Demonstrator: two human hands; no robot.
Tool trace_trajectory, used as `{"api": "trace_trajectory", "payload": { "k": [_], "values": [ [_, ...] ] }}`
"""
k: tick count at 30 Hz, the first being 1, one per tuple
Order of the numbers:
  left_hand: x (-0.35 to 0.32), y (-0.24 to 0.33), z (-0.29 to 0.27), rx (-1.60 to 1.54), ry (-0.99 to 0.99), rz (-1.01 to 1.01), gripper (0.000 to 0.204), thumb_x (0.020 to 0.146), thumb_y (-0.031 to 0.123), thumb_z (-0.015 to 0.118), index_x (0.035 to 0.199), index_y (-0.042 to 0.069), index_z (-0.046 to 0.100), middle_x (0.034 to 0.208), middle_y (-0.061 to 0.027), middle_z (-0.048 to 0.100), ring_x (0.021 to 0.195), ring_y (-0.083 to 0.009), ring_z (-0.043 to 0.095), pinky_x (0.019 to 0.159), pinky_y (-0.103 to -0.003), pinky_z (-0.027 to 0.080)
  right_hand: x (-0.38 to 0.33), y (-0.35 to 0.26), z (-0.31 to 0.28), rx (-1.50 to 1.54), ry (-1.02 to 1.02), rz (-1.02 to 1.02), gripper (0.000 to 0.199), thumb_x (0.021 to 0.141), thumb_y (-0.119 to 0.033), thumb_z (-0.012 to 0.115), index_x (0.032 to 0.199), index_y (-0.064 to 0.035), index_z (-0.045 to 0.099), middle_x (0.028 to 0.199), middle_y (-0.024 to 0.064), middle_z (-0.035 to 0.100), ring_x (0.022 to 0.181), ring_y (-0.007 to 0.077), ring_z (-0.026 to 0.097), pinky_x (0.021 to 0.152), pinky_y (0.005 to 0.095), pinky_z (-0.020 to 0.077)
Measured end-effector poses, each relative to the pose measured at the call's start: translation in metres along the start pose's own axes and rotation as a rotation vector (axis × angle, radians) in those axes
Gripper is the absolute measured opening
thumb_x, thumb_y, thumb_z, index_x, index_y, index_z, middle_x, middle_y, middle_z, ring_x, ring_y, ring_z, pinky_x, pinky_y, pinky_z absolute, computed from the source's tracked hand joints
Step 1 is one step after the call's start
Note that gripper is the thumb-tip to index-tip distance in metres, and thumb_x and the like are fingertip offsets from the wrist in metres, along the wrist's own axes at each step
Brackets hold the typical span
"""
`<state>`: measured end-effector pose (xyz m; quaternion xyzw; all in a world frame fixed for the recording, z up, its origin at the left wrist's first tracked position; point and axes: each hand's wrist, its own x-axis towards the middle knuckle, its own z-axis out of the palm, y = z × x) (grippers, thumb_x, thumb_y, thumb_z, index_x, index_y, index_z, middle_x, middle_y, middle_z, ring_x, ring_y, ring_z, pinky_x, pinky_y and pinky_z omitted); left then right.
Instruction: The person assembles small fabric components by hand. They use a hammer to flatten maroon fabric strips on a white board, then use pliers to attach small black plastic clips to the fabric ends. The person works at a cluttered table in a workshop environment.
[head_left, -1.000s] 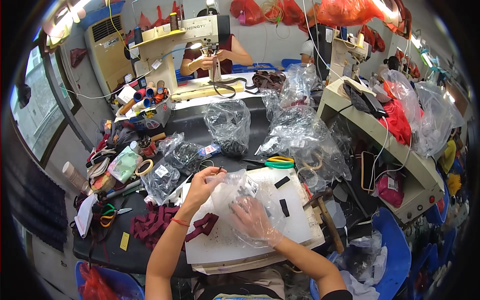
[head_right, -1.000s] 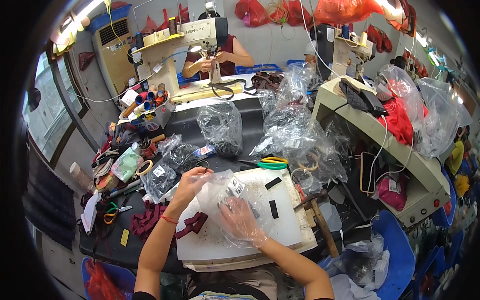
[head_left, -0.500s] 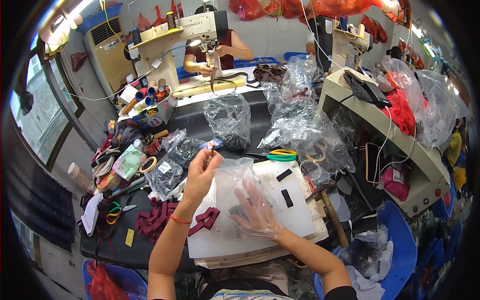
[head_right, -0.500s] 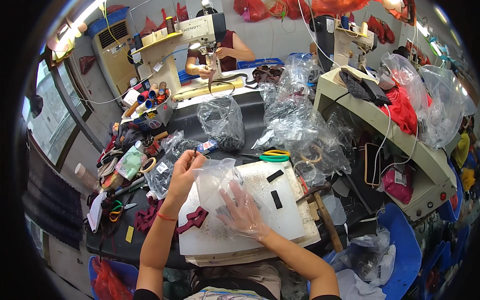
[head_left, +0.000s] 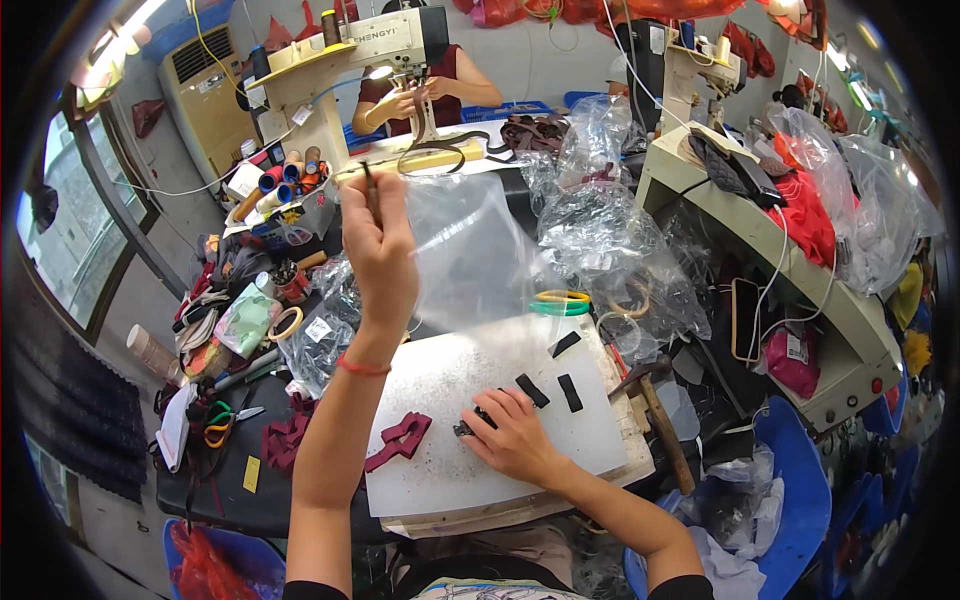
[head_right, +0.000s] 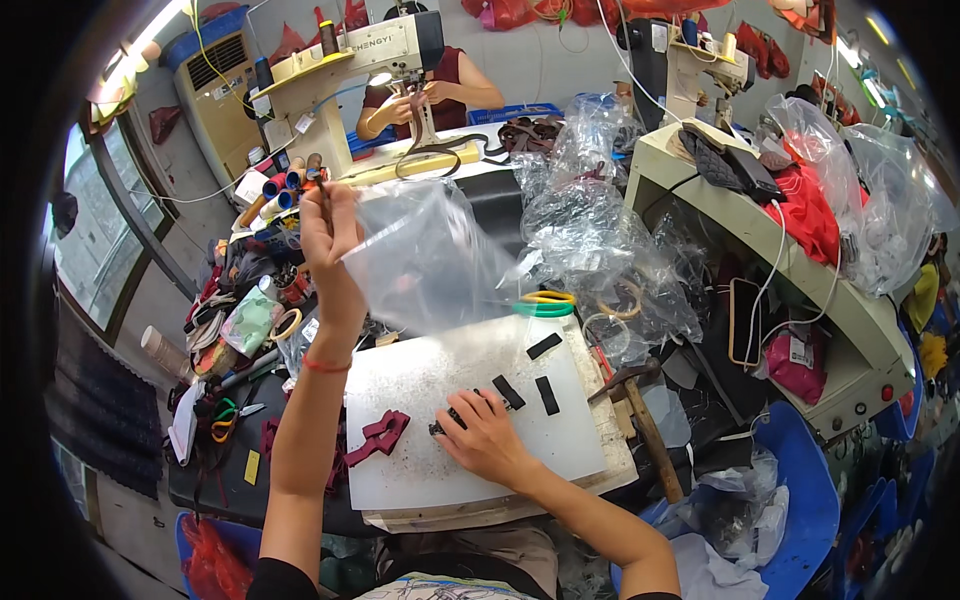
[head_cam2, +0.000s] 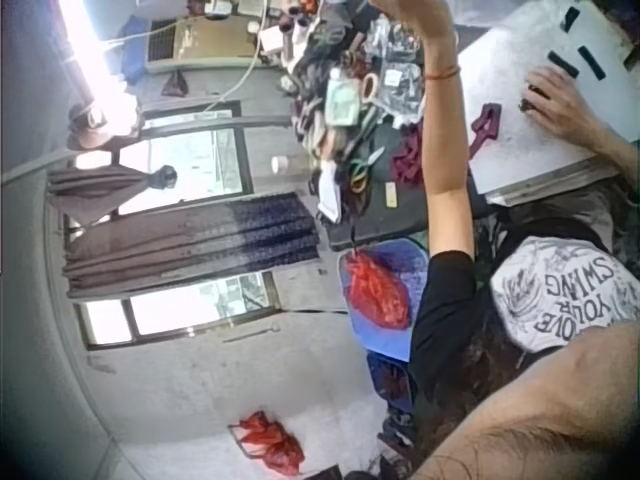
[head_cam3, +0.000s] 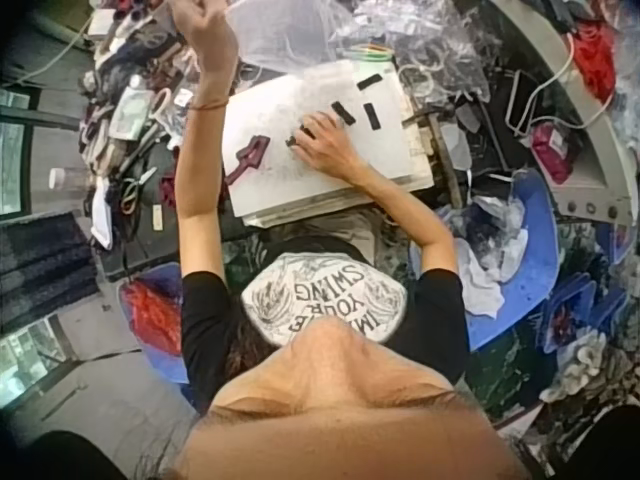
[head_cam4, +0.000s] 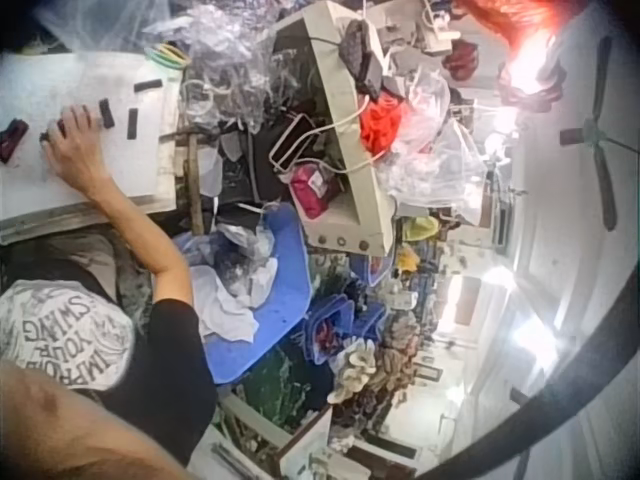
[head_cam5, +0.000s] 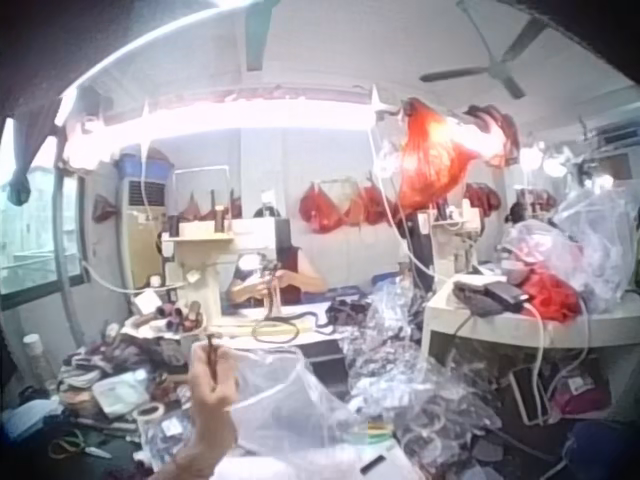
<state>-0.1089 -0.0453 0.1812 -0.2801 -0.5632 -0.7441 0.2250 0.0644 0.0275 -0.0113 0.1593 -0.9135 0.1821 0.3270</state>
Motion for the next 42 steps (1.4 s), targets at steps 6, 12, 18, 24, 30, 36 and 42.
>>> {"api": "trace_trajectory", "payload": {
  "k": [6, 12, 18, 24, 30, 36, 42],
  "values": [
    [-0.027, -0.102, 0.013, 0.580, -0.108, 0.473, 0.009, 0.094, 0.012, 0.052, 0.095, 0.004, 0.048, 0.078, -0.0104, 0.052, 0.063, -0.0262, 0.052, 0.057, -0.037, 0.043, -0.001, -0.002, -0.002, 0.036, 0.003, -0.031, 0.035, 0.075, -0.017, 0.070, 0.106, -0.0051, 0.059, 0.111, 0.0095, 0.056, 0.109, 0.0249, 0.051, 0.096, 0.0420, 0.0366],
    [-0.077, -0.172, -0.028, 1.027, -1.059, -0.161, 0.036, 0.090, 0.037, 0.053, 0.094, 0.004, 0.067, 0.092, -0.0181, 0.068, 0.090, -0.0386, 0.063, 0.081, -0.047, 0.049, -0.002, 0.003, -0.003, 0.026, -0.025, 0.019, 0.035, 0.076, -0.017, 0.069, 0.107, -0.0048, 0.059, 0.107, 0.0077, 0.057, 0.104, 0.0232, 0.052, 0.093, 0.0403, 0.0365],
    [-0.048, -0.178, -0.085, 0.967, -1.083, -0.490, 0.050, 0.093, 0.045, 0.047, 0.108, 0.001, 0.066, 0.100, -0.0211, 0.067, 0.098, -0.0379, 0.063, 0.089, -0.043, 0.047, 0.002, -0.005, -0.003, -0.007, 0.020, -0.015, 0.026, 0.077, -0.012, 0.066, 0.102, -0.0065, 0.063, 0.096, 0.0030, 0.057, 0.091, 0.0193, 0.054, 0.086, 0.0357, 0.0359],
    [-0.090, -0.122, -0.129, 0.679, -0.790, -0.105, 0.032, 0.088, 0.025, 0.062, 0.107, -0.001, 0.065, 0.102, -0.0193, 0.067, 0.094, -0.0355, 0.064, 0.085, -0.040, 0.049, 0.005, -0.001, -0.007, 0.165, 0.084, 0.034, 0.025, 0.077, -0.003, 0.065, 0.101, -0.0068, 0.064, 0.095, 0.0058, 0.060, 0.087, 0.0224, 0.057, 0.079, 0.0352, 0.0409],
    [-0.173, 0.019, -0.130, 0.285, -0.600, -0.739, 0.028, 0.095, 0.021, 0.055, 0.110, -0.002, 0.063, 0.102, -0.0112, 0.066, 0.094, -0.0162, 0.064, 0.078, -0.030, 0.052, 0.009, -0.019, -0.021, 0.434, 0.234, 0.391, 0.038, 0.079, 0.003, 0.069, 0.115, -0.0014, 0.059, 0.109, 0.0135, 0.065, 0.097, 0.0234, 0.065, 0.083, 0.0320, 0.0510],
    [-0.228, 0.050, -0.137, -0.516, -0.414, -1.235, 0.039, 0.101, 0.028, 0.045, 0.116, -0.005, 0.057, 0.106, -0.0108, 0.063, 0.097, -0.0161, 0.062, 0.087, -0.029, 0.052, 0.000, -0.075, -0.028, 0.664, 0.044, 0.276, 0.054, 0.081, 0.006, 0.064, 0.131, -0.0010, 0.045, 0.118, 0.0172, 0.064, 0.110, 0.0250, 0.062, 0.092, 0.0327, 0.0488],
    [-0.242, 0.048, -0.145, -0.486, -0.335, -1.281, 0.030, 0.098, 0.022, 0.051, 0.112, -0.003, 0.060, 0.104, -0.0085, 0.065, 0.093, -0.0125, 0.063, 0.082, -0.026, 0.052, -0.010, -0.086, -0.032, 0.651, -0.145, 0.219, 0.059, 0.080, 0.005, 0.064, 0.134, -0.0014, 0.042, 0.125, 0.0161, 0.060, 0.112, 0.0317, 0.060, 0.098, 0.0382, 0.0457]
  ]
}}
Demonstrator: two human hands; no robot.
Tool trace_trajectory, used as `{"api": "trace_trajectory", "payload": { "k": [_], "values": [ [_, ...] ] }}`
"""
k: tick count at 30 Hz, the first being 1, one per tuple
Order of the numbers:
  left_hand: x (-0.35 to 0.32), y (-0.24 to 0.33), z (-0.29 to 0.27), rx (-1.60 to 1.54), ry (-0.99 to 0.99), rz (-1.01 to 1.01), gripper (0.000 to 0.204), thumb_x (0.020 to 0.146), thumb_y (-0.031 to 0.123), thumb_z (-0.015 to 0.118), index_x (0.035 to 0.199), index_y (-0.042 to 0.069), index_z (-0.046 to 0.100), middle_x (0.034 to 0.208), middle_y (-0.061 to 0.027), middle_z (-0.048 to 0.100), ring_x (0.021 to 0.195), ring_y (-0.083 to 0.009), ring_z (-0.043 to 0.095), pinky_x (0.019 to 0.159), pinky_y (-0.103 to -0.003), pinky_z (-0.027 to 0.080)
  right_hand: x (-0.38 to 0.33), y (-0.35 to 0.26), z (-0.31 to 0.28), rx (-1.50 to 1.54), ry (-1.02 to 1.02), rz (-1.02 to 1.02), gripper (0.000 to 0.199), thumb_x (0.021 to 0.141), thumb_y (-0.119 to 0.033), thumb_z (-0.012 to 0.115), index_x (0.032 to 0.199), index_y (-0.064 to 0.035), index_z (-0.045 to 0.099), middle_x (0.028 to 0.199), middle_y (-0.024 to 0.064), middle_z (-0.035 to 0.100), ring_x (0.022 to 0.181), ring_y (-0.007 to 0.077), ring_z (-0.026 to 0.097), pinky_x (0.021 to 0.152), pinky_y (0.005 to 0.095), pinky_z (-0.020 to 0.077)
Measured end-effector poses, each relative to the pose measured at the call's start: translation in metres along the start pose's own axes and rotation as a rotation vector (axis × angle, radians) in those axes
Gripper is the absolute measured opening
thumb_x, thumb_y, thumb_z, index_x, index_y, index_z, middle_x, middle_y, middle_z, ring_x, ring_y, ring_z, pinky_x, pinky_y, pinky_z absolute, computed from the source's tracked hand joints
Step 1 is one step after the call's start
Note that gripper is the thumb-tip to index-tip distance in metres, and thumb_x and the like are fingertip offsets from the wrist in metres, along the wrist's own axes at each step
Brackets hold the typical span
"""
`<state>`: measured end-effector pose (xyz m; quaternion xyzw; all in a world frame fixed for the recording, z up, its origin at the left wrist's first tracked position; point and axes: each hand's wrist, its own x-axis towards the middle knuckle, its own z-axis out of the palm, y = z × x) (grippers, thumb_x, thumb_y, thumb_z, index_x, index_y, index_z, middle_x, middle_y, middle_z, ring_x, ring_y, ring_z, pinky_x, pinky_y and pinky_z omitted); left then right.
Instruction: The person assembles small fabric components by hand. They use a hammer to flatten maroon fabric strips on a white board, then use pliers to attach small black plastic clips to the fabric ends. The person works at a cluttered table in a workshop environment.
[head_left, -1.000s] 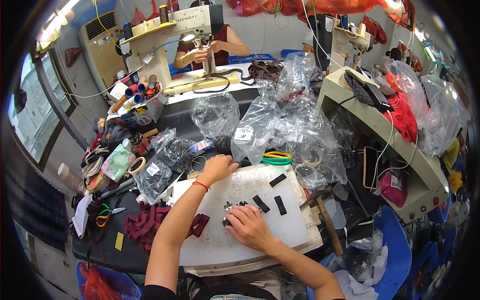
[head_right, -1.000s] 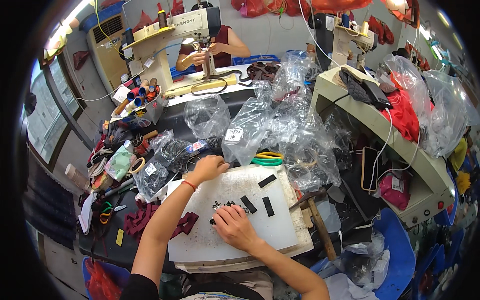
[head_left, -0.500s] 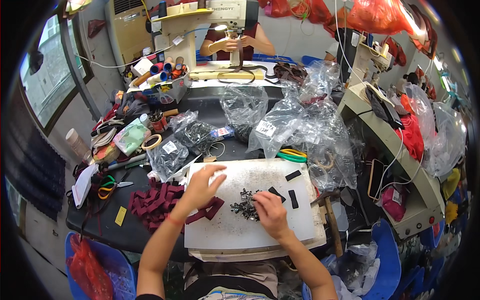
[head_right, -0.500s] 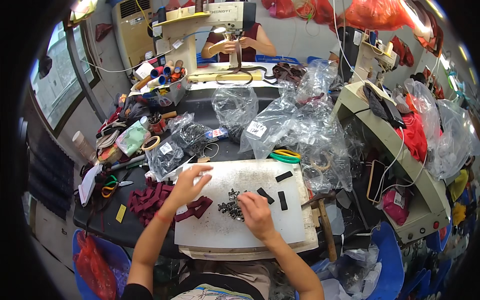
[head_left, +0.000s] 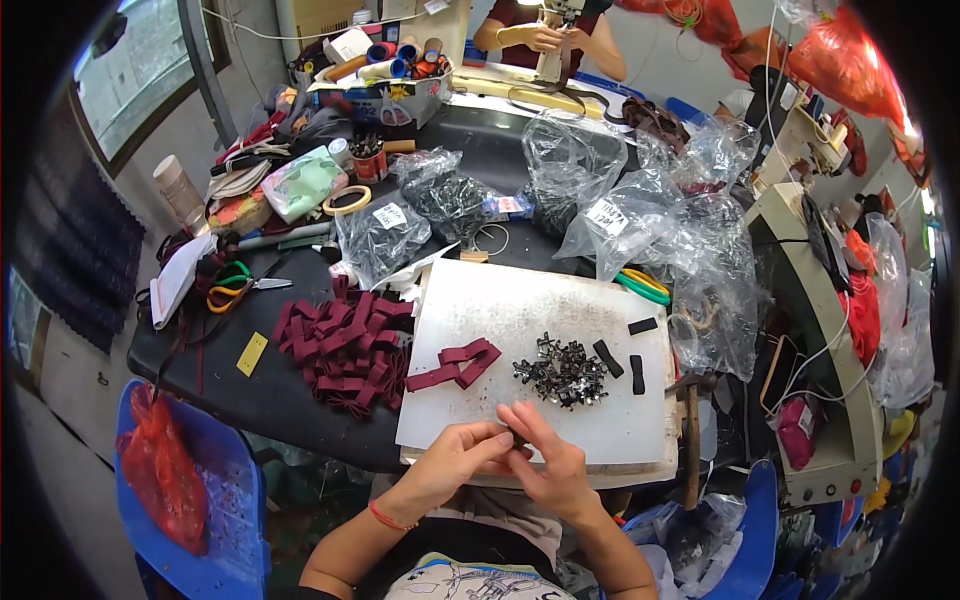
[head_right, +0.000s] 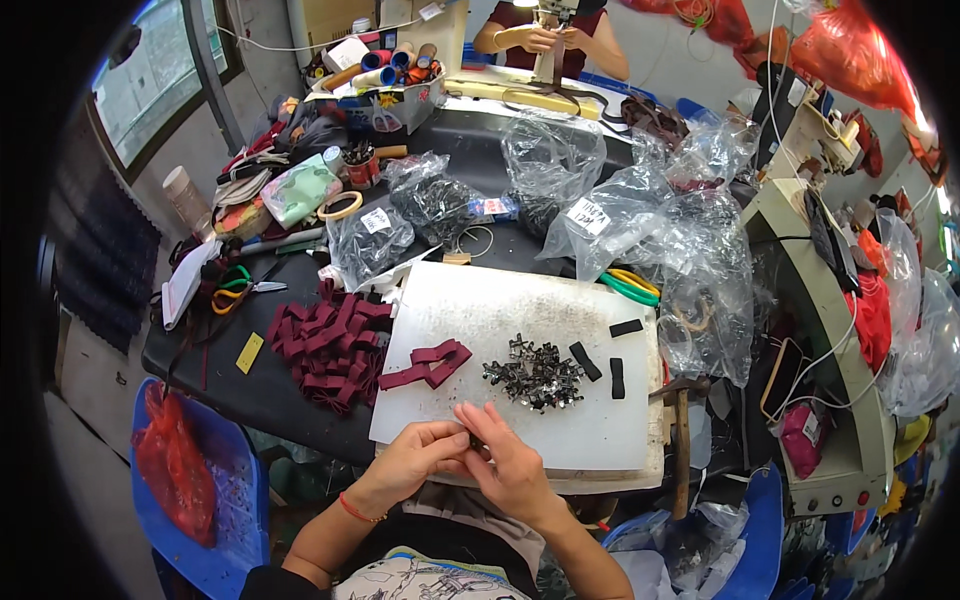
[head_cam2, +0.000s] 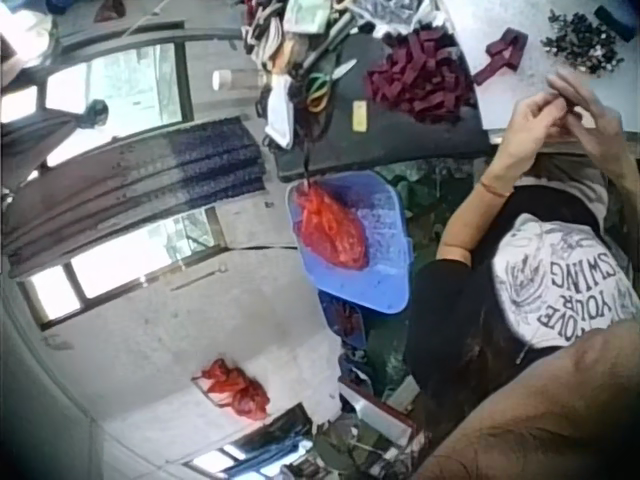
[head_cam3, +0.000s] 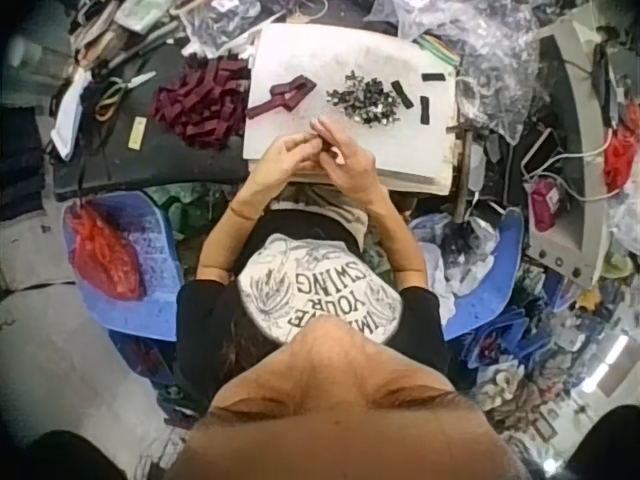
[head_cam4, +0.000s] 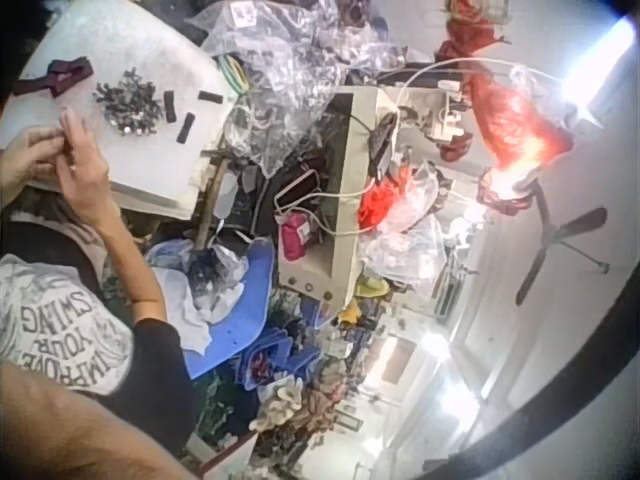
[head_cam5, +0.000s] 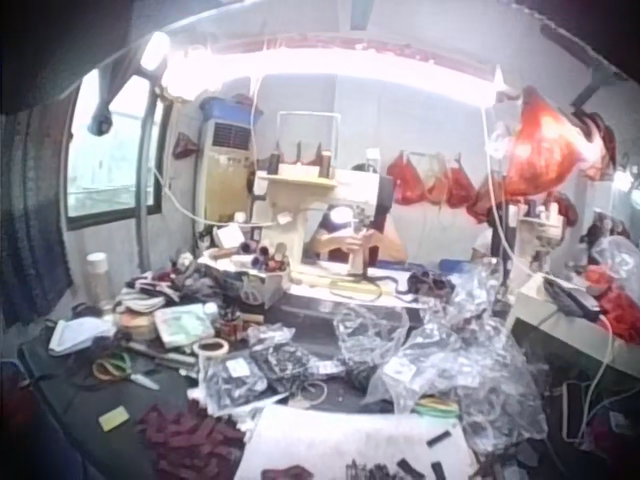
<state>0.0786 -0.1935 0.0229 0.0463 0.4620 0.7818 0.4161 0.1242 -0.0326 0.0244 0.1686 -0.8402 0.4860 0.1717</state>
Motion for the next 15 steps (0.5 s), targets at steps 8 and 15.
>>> {"api": "trace_trajectory", "payload": {
  "k": [8, 15],
  "values": [
    [-0.004, -0.008, -0.008, 0.222, 0.118, 0.108, 0.021, 0.096, 0.017, 0.054, 0.098, -0.001, 0.064, 0.092, -0.0060, 0.066, 0.081, -0.0096, 0.063, 0.073, -0.023, 0.052, 0.005, -0.003, -0.007, -0.161, -0.025, 0.002, 0.046, 0.076, -0.001, 0.071, 0.120, -0.0030, 0.059, 0.108, 0.0145, 0.061, 0.095, 0.0305, 0.061, 0.079, 0.0365, 0.0508],
    [-0.013, -0.003, -0.017, 0.281, 0.064, 0.040, 0.022, 0.095, 0.015, 0.054, 0.094, -0.003, 0.065, 0.083, -0.0051, 0.067, 0.077, -0.0102, 0.065, 0.069, -0.023, 0.053, 0.011, -0.008, -0.012, 0.023, -0.123, 0.104, 0.039, 0.074, -0.005, 0.074, 0.111, -0.0013, 0.063, 0.100, 0.0127, 0.063, 0.085, 0.0276, 0.059, 0.072, 0.0337, 0.0497]
  ]
}}
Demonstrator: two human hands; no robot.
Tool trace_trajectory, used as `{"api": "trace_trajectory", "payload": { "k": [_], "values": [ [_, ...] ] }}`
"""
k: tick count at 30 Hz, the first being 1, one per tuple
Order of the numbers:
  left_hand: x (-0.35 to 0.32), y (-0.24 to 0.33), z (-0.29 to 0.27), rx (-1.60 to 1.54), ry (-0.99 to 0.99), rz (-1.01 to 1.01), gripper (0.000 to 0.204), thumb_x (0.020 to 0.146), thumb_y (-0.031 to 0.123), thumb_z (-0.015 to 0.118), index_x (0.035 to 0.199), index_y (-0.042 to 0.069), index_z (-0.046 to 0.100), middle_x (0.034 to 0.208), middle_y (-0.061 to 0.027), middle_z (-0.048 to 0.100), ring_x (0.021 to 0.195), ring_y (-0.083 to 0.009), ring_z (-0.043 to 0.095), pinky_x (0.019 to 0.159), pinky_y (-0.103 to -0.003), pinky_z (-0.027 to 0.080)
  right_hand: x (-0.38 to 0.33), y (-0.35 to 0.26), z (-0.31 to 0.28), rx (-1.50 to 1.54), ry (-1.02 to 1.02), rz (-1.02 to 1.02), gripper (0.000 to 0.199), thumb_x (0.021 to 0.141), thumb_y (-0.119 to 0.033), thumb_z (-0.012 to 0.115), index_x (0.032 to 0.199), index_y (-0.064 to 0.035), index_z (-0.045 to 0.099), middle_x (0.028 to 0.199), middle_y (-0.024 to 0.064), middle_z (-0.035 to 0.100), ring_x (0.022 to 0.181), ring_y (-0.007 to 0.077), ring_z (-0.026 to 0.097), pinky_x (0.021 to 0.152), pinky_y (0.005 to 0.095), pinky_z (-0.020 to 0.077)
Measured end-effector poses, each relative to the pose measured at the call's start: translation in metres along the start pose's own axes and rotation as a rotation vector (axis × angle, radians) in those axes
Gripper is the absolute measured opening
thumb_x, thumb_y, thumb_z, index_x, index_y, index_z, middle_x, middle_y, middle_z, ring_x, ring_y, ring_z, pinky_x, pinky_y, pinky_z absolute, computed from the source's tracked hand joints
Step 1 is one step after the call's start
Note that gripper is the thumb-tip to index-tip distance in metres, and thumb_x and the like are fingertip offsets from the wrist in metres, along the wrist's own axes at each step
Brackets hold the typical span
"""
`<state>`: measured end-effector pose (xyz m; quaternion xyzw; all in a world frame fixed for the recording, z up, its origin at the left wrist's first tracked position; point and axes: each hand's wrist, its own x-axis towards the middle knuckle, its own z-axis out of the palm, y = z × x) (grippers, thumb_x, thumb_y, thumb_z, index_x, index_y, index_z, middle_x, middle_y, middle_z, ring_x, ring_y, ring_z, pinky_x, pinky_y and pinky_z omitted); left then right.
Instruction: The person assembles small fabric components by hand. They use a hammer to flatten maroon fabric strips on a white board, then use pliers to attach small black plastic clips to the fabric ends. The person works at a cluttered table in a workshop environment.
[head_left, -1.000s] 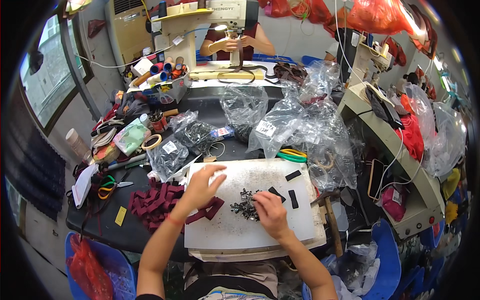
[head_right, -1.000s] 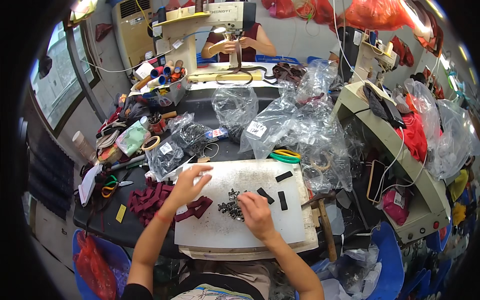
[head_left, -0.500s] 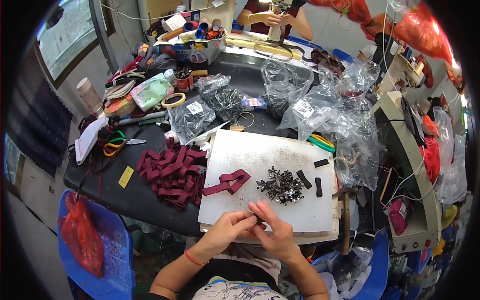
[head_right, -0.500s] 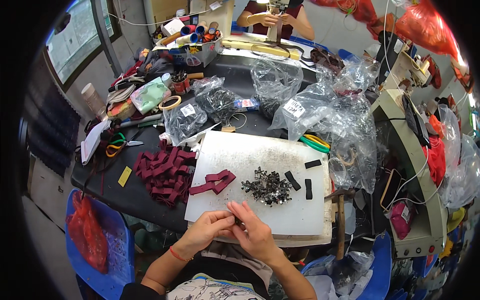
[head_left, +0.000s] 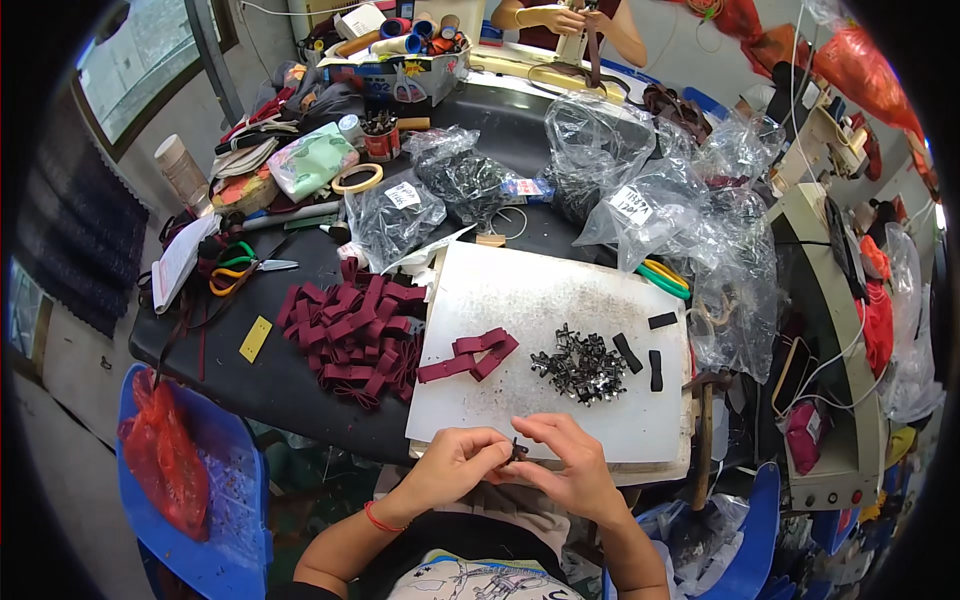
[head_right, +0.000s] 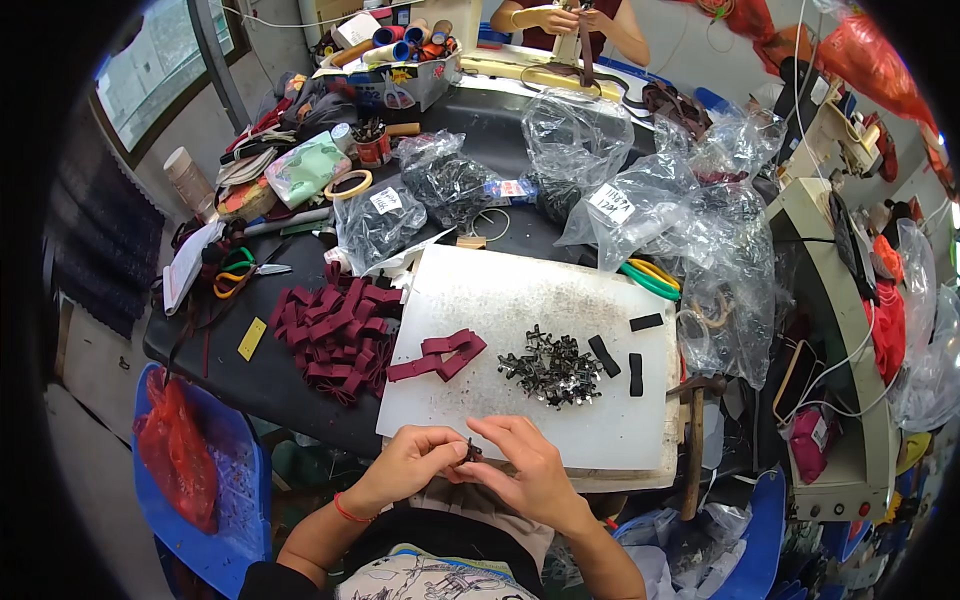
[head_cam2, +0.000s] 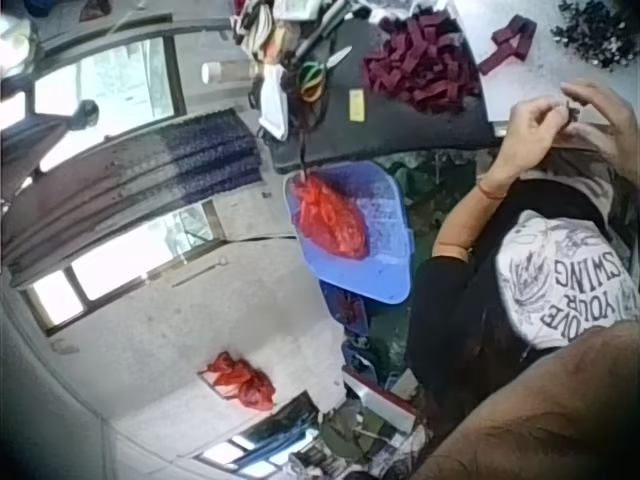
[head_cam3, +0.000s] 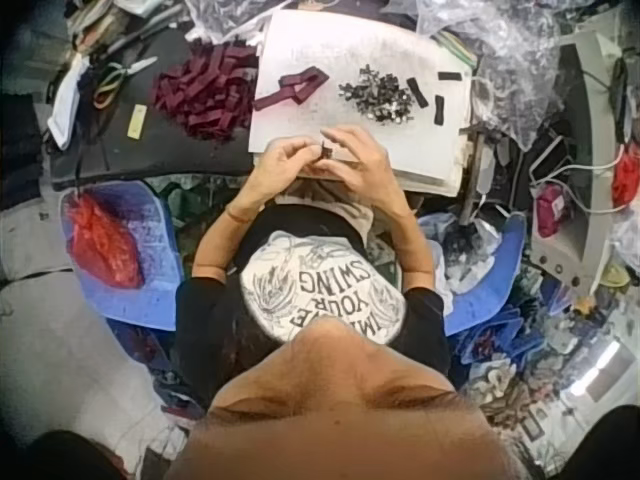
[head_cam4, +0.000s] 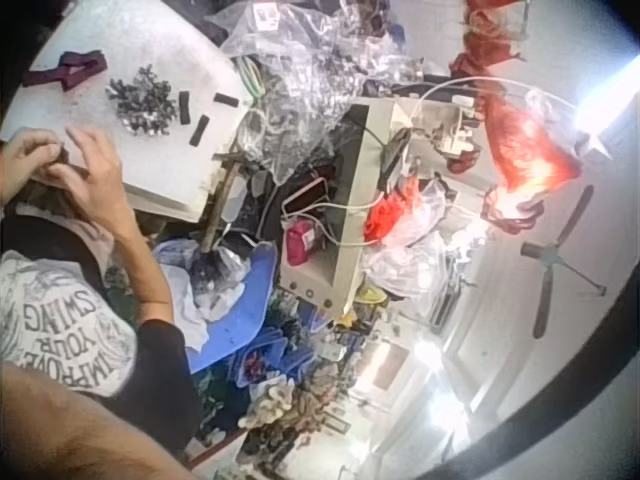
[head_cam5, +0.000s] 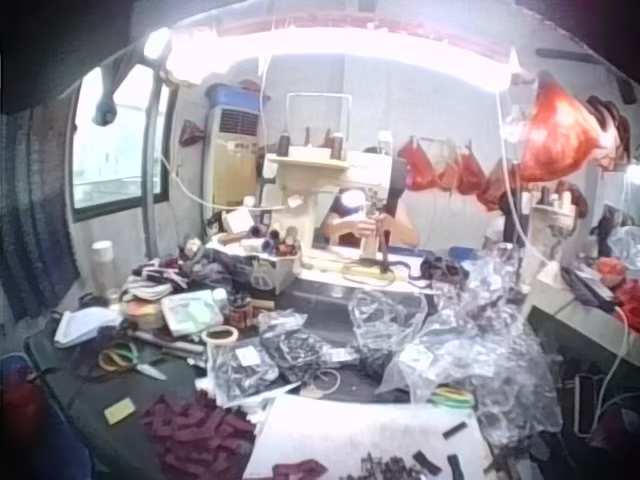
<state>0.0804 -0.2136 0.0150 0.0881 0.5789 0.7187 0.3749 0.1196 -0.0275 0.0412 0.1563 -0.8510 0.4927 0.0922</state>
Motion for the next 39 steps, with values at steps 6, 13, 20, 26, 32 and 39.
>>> {"api": "trace_trajectory", "payload": {
  "k": [6, 13, 20, 26, 32, 39],
  "values": [
    [-0.010, 0.003, 0.002, 0.093, 0.113, 0.023, 0.023, 0.095, 0.013, 0.052, 0.094, -0.005, 0.066, 0.081, -0.0071, 0.068, 0.071, -0.0113, 0.066, 0.065, -0.024, 0.055, -0.002, 0.002, 0.010, -0.065, -0.002, -0.118, 0.037, 0.074, -0.003, 0.073, 0.109, -0.0019, 0.064, 0.098, 0.0118, 0.064, 0.087, 0.0267, 0.061, 0.072, 0.0333, 0.0509],
    [-0.013, -0.004, -0.005, 0.010, 0.105, -0.004, 0.021, 0.095, 0.009, 0.049, 0.096, -0.005, 0.065, 0.083, -0.0100, 0.069, 0.072, -0.0132, 0.067, 0.064, -0.024, 0.055, -0.004, 0.006, 0.029, -0.037, 0.054, -0.180, 0.035, 0.071, 0.003, 0.073, 0.104, -0.0031, 0.066, 0.097, 0.0119, 0.066, 0.085, 0.0264, 0.064, 0.072, 0.0330, 0.0522],
    [-0.019, 0.017, -0.018, 0.598, 0.396, 0.216, 0.018, 0.092, 0.011, 0.055, 0.098, -0.003, 0.065, 0.082, -0.0114, 0.068, 0.069, -0.0201, 0.065, 0.063, -0.031, 0.051, -0.003, 0.020, 0.032, -0.138, 0.064, 0.014, 0.027, 0.077, 0.000, 0.070, 0.103, -0.0030, 0.064, 0.094, 0.0122, 0.065, 0.082, 0.0281, 0.063, 0.069, 0.0324, 0.0506],
    [0.013, 0.011, -0.041, 1.397, 0.814, 0.578, 0.022, 0.082, 0.012, 0.067, 0.103, 0.003, 0.066, 0.113, -0.0102, 0.060, 0.100, -0.0286, 0.054, 0.085, -0.038, 0.043, 0.004, 0.030, 0.035, -0.374, 0.115, -0.116, 0.026, 0.077, 0.002, 0.068, 0.102, -0.0015, 0.064, 0.094, 0.0137, 0.065, 0.078, 0.0281, 0.062, 0.067, 0.0321, 0.0517],
    [0.004, 0.011, -0.037, 0.934, 0.800, 0.636, 0.019, 0.082, 0.004, 0.066, 0.101, 0.003, 0.066, 0.101, -0.0099, 0.064, 0.086, -0.0225, 0.063, 0.071, -0.033, 0.051, 0.007, 0.031, 0.033, -0.377, 0.130, -0.133, 0.025, 0.076, 0.004, 0.069, 0.101, -0.0004, 0.065, 0.095, 0.0137, 0.065, 0.079, 0.0269, 0.062, 0.067, 0.0324, 0.0523],
    [-0.007, 0.018, -0.022, 0.022, 0.401, 0.243, 0.022, 0.092, 0.003, 0.057, 0.111, -0.007, 0.061, 0.097, -0.0106, 0.066, 0.085, -0.0124, 0.066, 0.074, -0.024, 0.056, 0.012, 0.000, 0.025, 0.015, 0.026, -0.092, 0.025, 0.073, 0.006, 0.071, 0.097, -0.0020, 0.067, 0.088, 0.0104, 0.066, 0.075, 0.0241, 0.062, 0.064, 0.0310, 0.0502]
  ]
}}
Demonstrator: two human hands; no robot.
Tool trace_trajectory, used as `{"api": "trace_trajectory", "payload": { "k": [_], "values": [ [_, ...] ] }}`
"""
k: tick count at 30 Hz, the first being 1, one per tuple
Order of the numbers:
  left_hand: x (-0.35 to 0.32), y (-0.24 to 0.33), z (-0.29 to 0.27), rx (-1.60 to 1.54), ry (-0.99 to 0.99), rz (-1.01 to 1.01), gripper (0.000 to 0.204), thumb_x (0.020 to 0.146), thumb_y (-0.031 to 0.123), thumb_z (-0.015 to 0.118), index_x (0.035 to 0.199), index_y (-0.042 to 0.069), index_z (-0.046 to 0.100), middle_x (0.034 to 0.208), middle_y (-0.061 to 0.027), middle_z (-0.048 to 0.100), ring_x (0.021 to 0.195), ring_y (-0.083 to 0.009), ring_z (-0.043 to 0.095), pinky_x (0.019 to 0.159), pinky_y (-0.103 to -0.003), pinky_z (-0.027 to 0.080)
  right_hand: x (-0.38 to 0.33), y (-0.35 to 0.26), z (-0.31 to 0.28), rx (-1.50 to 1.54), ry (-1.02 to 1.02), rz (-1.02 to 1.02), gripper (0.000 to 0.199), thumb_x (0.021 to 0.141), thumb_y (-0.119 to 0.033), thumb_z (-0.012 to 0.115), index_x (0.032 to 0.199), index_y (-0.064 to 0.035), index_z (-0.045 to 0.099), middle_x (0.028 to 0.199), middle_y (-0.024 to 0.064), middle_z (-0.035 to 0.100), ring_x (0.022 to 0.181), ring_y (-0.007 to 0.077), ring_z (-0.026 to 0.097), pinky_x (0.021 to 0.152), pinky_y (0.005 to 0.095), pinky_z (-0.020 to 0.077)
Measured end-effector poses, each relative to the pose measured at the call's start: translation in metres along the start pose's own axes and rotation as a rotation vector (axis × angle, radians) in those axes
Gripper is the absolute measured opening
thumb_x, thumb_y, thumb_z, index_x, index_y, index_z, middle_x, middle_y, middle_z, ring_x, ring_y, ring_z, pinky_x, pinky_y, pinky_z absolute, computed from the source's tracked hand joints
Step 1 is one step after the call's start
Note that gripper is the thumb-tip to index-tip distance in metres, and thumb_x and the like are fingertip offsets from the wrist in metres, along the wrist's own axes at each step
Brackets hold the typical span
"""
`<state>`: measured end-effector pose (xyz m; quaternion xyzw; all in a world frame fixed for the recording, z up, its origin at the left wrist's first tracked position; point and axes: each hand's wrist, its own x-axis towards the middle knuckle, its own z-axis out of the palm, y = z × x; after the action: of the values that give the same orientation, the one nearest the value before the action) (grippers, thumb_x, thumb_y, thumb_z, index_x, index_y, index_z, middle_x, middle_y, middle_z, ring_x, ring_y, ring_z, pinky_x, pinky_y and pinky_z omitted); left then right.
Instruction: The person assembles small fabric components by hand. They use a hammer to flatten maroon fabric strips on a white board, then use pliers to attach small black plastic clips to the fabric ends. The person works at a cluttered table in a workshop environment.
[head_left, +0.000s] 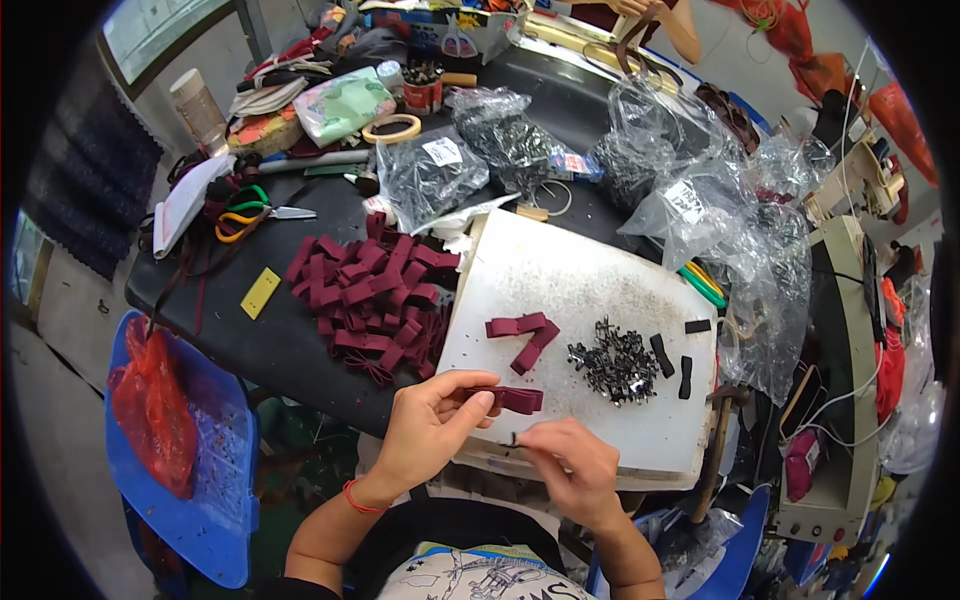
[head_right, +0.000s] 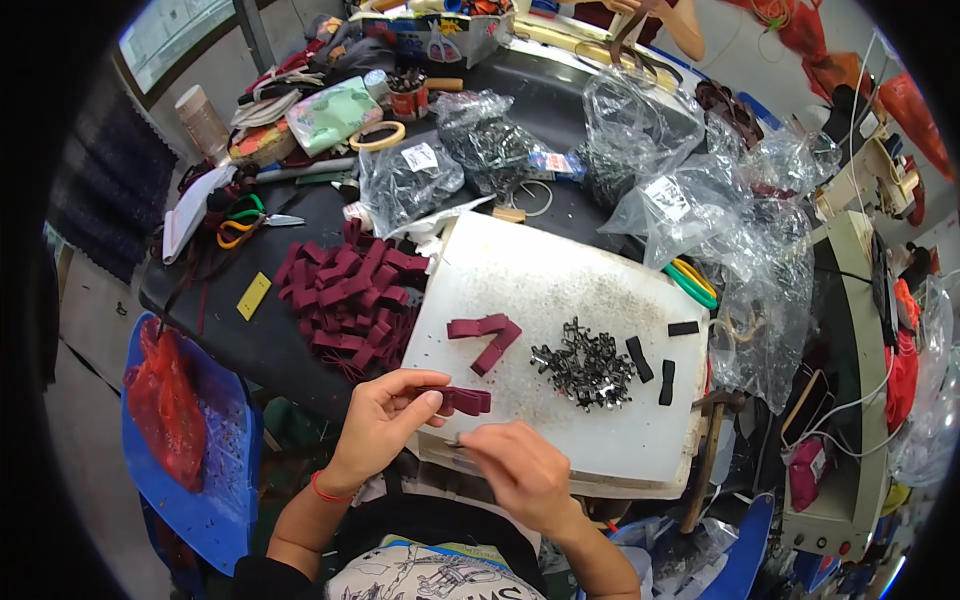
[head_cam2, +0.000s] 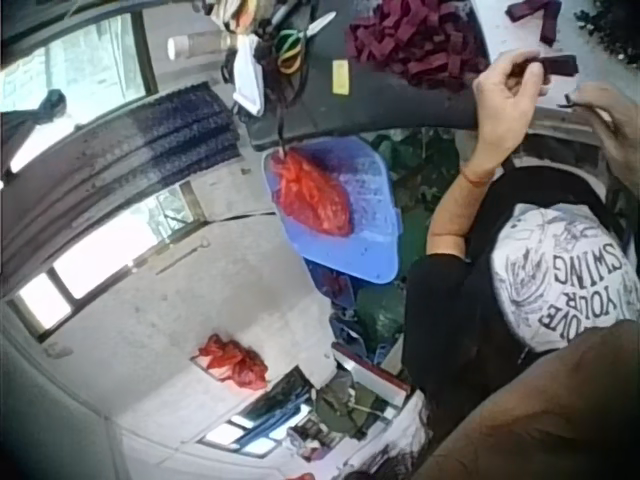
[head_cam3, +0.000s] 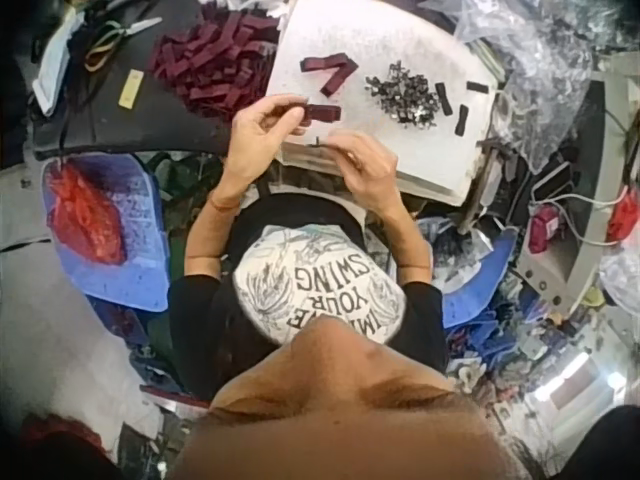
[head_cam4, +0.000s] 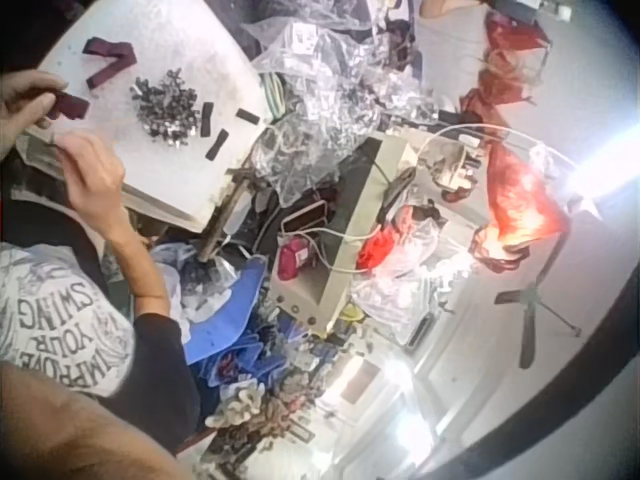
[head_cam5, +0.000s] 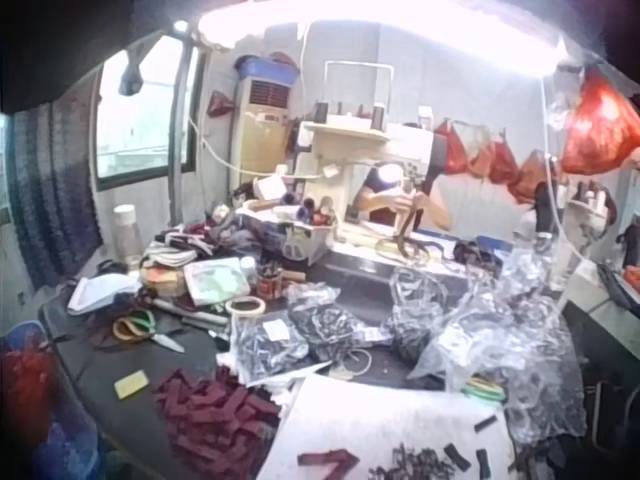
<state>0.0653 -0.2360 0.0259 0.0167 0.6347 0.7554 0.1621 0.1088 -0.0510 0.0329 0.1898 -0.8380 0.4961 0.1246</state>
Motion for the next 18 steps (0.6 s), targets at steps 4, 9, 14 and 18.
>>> {"api": "trace_trajectory", "payload": {
  "k": [4, 9, 14, 18],
  "values": [
    [-0.008, 0.000, 0.008, -0.148, -0.114, -0.061, 0.023, 0.093, 0.004, 0.057, 0.113, -0.007, 0.059, 0.099, -0.0109, 0.065, 0.086, -0.0116, 0.065, 0.078, -0.024, 0.054, 0.006, 0.001, -0.001, 0.064, 0.086, -0.055, 0.026, 0.072, 0.007, 0.072, 0.095, -0.0032, 0.067, 0.087, 0.0097, 0.066, 0.073, 0.0231, 0.061, 0.064, 0.0305, 0.0489],
    [-0.015, 0.011, 0.012, -0.107, -0.169, -0.075, 0.026, 0.093, 0.003, 0.055, 0.117, -0.007, 0.059, 0.101, -0.0109, 0.066, 0.087, -0.0110, 0.064, 0.079, -0.023, 0.053, -0.002, 0.008, -0.008, 0.057, 0.084, -0.013, 0.024, 0.072, 0.010, 0.069, 0.092, -0.0033, 0.066, 0.085, 0.0095, 0.064, 0.076, 0.0205, 0.059, 0.065, 0.0287, 0.0458],
    [-0.014, 0.012, 0.006, 0.021, -0.191, -0.046, 0.026, 0.092, 0.004, 0.056, 0.116, -0.006, 0.061, 0.103, -0.0123, 0.067, 0.087, -0.0122, 0.065, 0.077, -0.025, 0.054, -0.003, 0.014, -0.004, 0.082, 0.071, -0.011, 0.023, 0.073, 0.010, 0.069, 0.092, -0.0028, 0.066, 0.086, 0.0092, 0.063, 0.077, 0.0199, 0.058, 0.065, 0.0283, 0.0455],
    [-0.012, 0.013, 0.007, 0.047, -0.204, -0.031, 0.026, 0.092, 0.000, 0.054, 0.116, -0.007, 0.060, 0.104, -0.0127, 0.066, 0.091, -0.0132, 0.064, 0.081, -0.026, 0.055, -0.004, 0.019, -0.004, 0.119, 0.051, 0.026, 0.023, 0.073, 0.009, 0.070, 0.092, -0.0024, 0.066, 0.086, 0.0088, 0.063, 0.077, 0.0194, 0.057, 0.066, 0.0282, 0.0456]
  ]
}}
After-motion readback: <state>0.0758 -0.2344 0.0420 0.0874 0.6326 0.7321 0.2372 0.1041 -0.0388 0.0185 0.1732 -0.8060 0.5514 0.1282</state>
